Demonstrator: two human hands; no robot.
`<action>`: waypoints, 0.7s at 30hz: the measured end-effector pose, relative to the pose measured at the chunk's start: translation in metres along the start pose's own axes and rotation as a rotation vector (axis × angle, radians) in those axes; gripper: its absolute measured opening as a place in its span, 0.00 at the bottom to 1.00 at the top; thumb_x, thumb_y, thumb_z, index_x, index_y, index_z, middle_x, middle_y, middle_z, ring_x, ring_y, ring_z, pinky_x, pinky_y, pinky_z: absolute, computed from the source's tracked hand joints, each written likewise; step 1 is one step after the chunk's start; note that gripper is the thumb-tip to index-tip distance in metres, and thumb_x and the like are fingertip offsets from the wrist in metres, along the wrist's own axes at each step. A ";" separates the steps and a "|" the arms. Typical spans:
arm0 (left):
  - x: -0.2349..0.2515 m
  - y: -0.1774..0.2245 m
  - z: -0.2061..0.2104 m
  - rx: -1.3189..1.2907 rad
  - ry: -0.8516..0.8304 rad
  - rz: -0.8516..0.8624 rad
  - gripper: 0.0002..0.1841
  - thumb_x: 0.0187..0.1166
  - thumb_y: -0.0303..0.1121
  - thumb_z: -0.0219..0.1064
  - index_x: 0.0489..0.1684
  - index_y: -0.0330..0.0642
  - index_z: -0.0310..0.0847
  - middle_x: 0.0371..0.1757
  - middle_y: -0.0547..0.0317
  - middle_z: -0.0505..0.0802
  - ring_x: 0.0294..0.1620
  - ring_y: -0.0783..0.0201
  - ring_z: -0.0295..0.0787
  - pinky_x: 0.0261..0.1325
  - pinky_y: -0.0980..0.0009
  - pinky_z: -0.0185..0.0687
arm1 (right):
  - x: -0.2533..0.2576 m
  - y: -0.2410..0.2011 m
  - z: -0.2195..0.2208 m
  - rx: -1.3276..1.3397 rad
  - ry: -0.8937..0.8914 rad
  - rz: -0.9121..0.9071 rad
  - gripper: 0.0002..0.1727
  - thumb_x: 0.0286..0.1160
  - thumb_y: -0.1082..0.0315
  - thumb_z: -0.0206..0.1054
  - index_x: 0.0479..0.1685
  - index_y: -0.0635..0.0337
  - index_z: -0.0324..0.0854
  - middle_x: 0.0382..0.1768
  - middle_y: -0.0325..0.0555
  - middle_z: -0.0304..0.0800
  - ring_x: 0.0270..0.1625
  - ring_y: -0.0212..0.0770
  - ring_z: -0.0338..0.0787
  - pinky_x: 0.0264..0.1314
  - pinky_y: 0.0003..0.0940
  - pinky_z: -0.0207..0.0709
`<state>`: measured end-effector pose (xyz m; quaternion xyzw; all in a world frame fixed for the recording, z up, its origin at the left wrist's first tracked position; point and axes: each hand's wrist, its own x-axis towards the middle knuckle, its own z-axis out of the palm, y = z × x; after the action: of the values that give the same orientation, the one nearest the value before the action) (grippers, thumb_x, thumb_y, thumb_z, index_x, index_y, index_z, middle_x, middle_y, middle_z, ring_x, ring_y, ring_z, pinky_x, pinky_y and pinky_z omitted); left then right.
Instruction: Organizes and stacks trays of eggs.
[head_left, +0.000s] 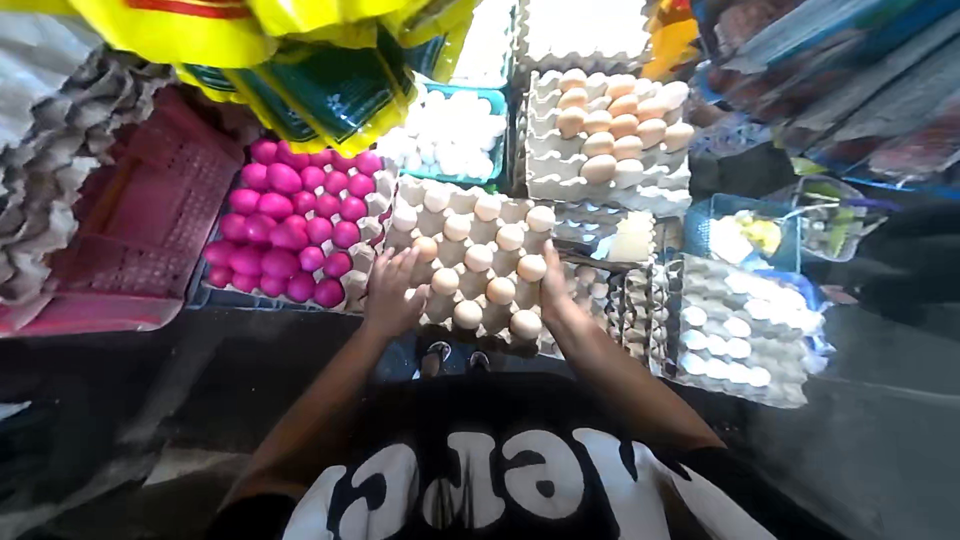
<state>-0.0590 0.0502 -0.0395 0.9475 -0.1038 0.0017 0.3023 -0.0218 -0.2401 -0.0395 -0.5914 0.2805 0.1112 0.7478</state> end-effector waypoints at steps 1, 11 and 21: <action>-0.006 -0.004 0.000 -0.004 0.010 0.002 0.34 0.81 0.46 0.57 0.88 0.42 0.68 0.84 0.44 0.77 0.92 0.36 0.55 0.89 0.35 0.49 | -0.007 -0.001 0.002 -0.015 0.014 0.019 0.39 0.91 0.35 0.34 0.78 0.55 0.72 0.58 0.51 0.88 0.57 0.41 0.89 0.60 0.42 0.85; 0.021 -0.004 0.008 0.019 0.142 0.062 0.31 0.80 0.48 0.56 0.78 0.38 0.77 0.76 0.43 0.85 0.85 0.36 0.68 0.86 0.37 0.57 | 0.023 -0.018 0.003 0.023 -0.028 0.005 0.36 0.93 0.38 0.33 0.78 0.53 0.72 0.57 0.49 0.88 0.57 0.39 0.88 0.60 0.40 0.83; -0.003 -0.014 0.014 -0.018 0.189 0.129 0.31 0.77 0.50 0.58 0.71 0.37 0.82 0.73 0.42 0.87 0.83 0.35 0.69 0.86 0.35 0.53 | -0.002 0.008 -0.005 0.062 0.018 0.064 0.42 0.88 0.31 0.32 0.73 0.55 0.75 0.54 0.52 0.89 0.55 0.43 0.88 0.58 0.43 0.83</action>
<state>-0.0600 0.0533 -0.0593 0.9317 -0.1358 0.1099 0.3183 -0.0295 -0.2426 -0.0458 -0.5597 0.3090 0.1210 0.7593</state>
